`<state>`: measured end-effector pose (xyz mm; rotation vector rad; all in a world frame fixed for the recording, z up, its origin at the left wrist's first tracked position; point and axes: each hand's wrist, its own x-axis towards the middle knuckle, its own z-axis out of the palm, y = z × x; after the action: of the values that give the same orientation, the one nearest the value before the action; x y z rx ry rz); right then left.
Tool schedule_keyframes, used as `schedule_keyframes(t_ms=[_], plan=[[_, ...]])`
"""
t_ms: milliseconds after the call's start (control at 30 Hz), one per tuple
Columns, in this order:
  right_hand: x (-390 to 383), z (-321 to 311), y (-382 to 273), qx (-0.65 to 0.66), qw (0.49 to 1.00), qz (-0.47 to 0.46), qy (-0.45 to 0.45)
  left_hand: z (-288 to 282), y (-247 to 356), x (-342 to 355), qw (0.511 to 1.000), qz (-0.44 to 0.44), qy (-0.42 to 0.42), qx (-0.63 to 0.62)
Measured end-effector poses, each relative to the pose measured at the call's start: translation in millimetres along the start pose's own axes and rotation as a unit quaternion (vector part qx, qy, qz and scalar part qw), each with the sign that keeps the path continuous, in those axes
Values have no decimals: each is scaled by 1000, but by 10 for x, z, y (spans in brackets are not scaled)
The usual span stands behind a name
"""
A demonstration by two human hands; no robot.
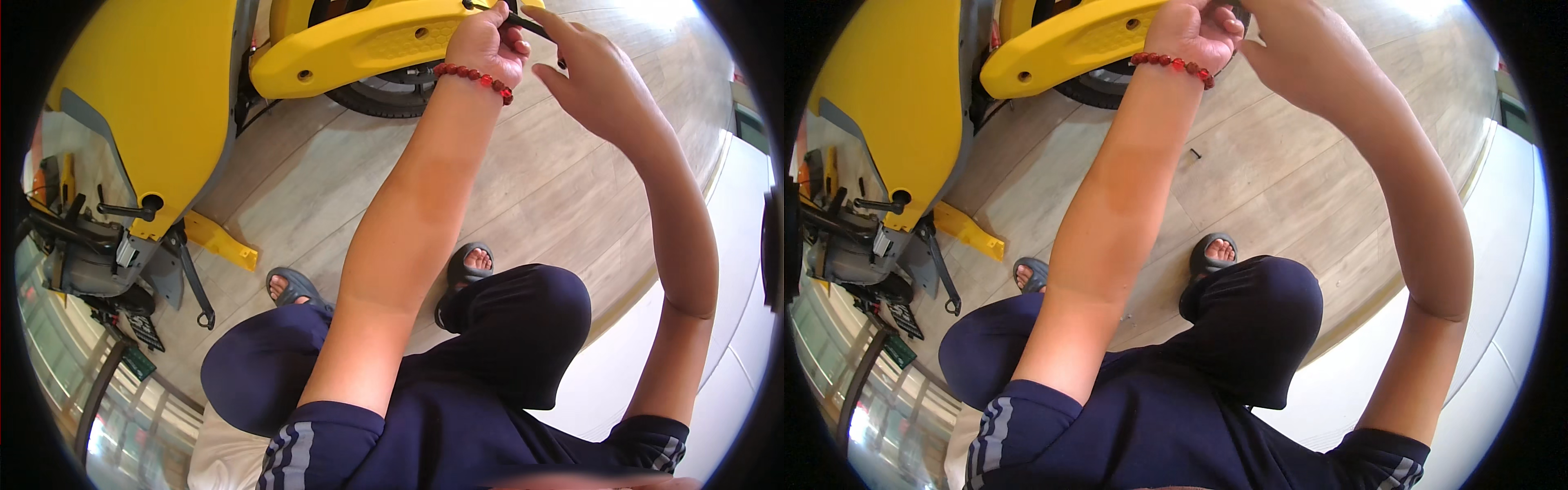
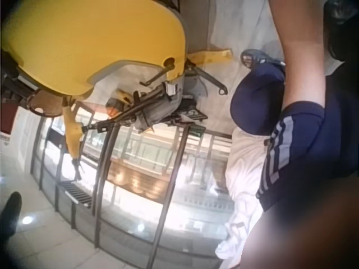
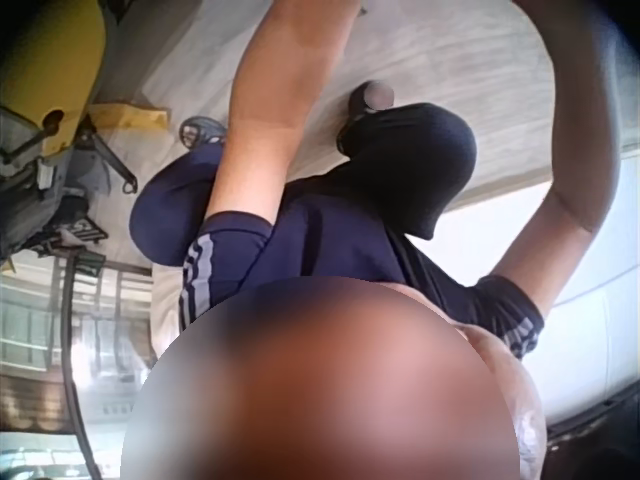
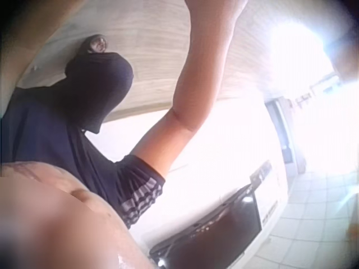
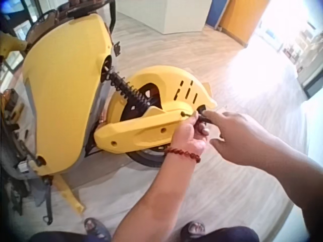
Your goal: Removing and inspecting a yellow plastic fairing or cover from a motorcycle chassis.
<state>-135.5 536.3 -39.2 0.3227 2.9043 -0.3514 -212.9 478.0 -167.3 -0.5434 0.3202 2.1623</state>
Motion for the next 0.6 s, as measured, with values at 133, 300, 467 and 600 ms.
schedule_keyframes(t_ms=[133,300,467,600], plan=[[115,60,181,-191,972,-130,49,125,7,-79,998,-29,38,-33],[233,-159,-106,32,999,39,-6,113,-10,-61,998,-24,32,-42],[155,-59,-72,-51,998,22,-24,79,-37,-93,996,-62,11,-69],[135,3,157,-56,997,-57,10,26,-70,-63,993,-77,-7,-85]])
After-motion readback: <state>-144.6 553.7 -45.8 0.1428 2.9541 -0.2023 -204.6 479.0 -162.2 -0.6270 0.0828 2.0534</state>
